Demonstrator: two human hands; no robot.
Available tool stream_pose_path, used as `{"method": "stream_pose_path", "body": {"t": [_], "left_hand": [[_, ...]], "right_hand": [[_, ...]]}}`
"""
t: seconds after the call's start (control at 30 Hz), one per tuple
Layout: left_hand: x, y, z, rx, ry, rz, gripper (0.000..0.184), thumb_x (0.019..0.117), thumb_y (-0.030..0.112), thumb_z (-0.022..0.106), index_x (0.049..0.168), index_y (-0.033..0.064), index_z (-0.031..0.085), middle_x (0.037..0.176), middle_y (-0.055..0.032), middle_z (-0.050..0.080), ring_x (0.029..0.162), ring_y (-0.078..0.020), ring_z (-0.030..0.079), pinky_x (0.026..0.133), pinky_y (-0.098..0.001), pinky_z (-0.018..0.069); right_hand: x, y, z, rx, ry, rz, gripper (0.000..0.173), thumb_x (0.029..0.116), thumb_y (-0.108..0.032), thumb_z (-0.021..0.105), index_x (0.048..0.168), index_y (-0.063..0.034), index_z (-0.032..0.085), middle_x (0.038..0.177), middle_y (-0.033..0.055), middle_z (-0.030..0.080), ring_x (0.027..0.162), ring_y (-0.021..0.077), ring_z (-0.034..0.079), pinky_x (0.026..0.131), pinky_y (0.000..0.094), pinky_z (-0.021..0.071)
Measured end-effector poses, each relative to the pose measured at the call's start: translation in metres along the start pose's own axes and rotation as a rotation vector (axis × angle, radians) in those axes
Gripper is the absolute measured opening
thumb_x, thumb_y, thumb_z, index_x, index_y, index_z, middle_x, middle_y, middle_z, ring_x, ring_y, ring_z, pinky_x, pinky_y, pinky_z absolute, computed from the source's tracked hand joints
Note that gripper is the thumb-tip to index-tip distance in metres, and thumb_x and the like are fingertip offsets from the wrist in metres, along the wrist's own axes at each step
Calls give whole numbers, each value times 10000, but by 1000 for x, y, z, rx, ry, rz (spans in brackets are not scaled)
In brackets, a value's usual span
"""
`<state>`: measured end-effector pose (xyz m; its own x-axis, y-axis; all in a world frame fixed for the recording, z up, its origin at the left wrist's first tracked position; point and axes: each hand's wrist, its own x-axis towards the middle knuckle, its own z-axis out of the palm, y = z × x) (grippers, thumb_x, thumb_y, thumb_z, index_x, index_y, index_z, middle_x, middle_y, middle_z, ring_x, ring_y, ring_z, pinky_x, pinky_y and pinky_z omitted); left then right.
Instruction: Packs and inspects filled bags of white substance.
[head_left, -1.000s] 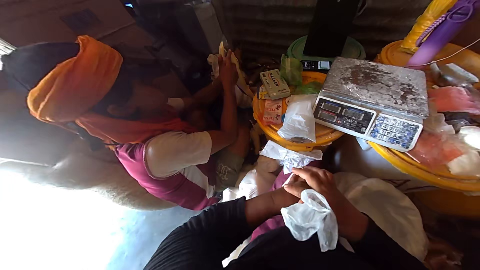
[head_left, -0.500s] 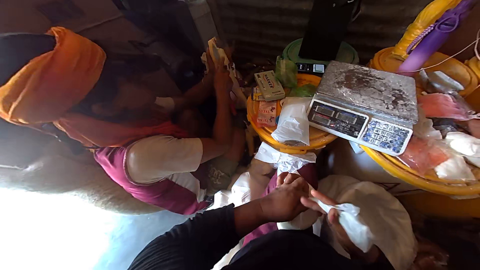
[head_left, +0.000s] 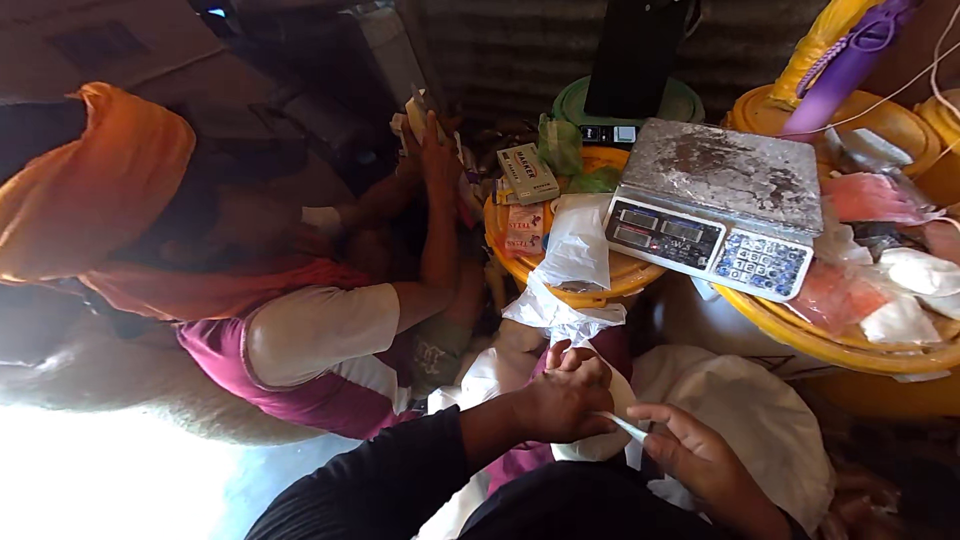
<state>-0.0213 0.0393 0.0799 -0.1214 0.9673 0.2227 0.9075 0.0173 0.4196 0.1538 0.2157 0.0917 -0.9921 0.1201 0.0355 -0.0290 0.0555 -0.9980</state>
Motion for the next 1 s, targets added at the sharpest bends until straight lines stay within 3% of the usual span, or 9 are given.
{"method": "stream_pose_path", "body": {"t": [0.1,0.2,0.27,0.33,0.47,0.57,0.63,0.77,1.0], "left_hand": [[1,2,10,140,63,31,206,982,386,596,891,218,675,1085,-66,658,1229,-346,575,1050,-686,335],[1,12,10,175,62,-5,249,804,169,753,1045,123,707,1121,-97,694,1183,-340,619,1058,-658,350],[2,18,5,173,-3,-60,305,897,245,696,1150,75,704,1195,-151,698,1214,-370,613,1068,-658,334],[3,16,6,195,23,-69,289,985,363,587,969,115,735,1143,-143,709,1182,-384,627,1027,-654,389],[3,9,-6,-116,-74,-151,325,1035,356,526,901,119,705,1148,-145,637,1219,-400,544,1008,-683,341],[2,3,-4,-247,-32,-148,262,1002,291,568,879,114,716,1100,-147,635,1184,-391,550,972,-686,340],[3,4,-3,-271,12,-162,184,921,253,635,911,98,733,1096,-147,653,1177,-389,560,960,-673,359],[2,4,-10,-326,-11,-243,284,929,344,677,882,84,780,1165,-157,686,1253,-408,530,1015,-691,339],[2,6,-31,35,-111,63,94,867,177,760,937,175,822,1120,-30,765,1262,-450,586,996,-776,345]], "right_hand": [[2,7,3,310,11,-21,257,1017,-289,621,1238,-194,714,790,-125,693,649,-65,598,617,130,516],[14,24,6,-52,-34,-313,492,1052,-411,526,1479,-168,546,1311,-15,699,1181,77,628,1039,274,487],[21,32,11,-589,124,-431,637,1032,-533,485,1489,-89,509,1264,63,710,1054,191,646,909,374,505],[21,30,14,-898,230,-433,602,968,-450,577,1389,-20,605,992,121,745,784,297,684,682,468,553],[4,17,9,-364,21,-92,463,980,-167,577,1412,-1,567,675,16,595,529,102,523,528,285,484],[3,4,7,172,-89,-52,489,1035,-189,567,1486,-18,487,863,-69,715,737,-16,656,716,203,571],[12,8,12,-81,-48,-269,487,1051,-170,539,1503,0,476,1259,37,718,1110,73,678,991,272,546],[20,23,19,-1001,327,-439,511,900,-214,658,1396,-93,633,864,89,723,690,284,674,603,428,562],[0,7,-31,-676,-156,-19,248,1050,-145,539,1099,10,726,993,212,733,992,401,699,904,566,533]]}}
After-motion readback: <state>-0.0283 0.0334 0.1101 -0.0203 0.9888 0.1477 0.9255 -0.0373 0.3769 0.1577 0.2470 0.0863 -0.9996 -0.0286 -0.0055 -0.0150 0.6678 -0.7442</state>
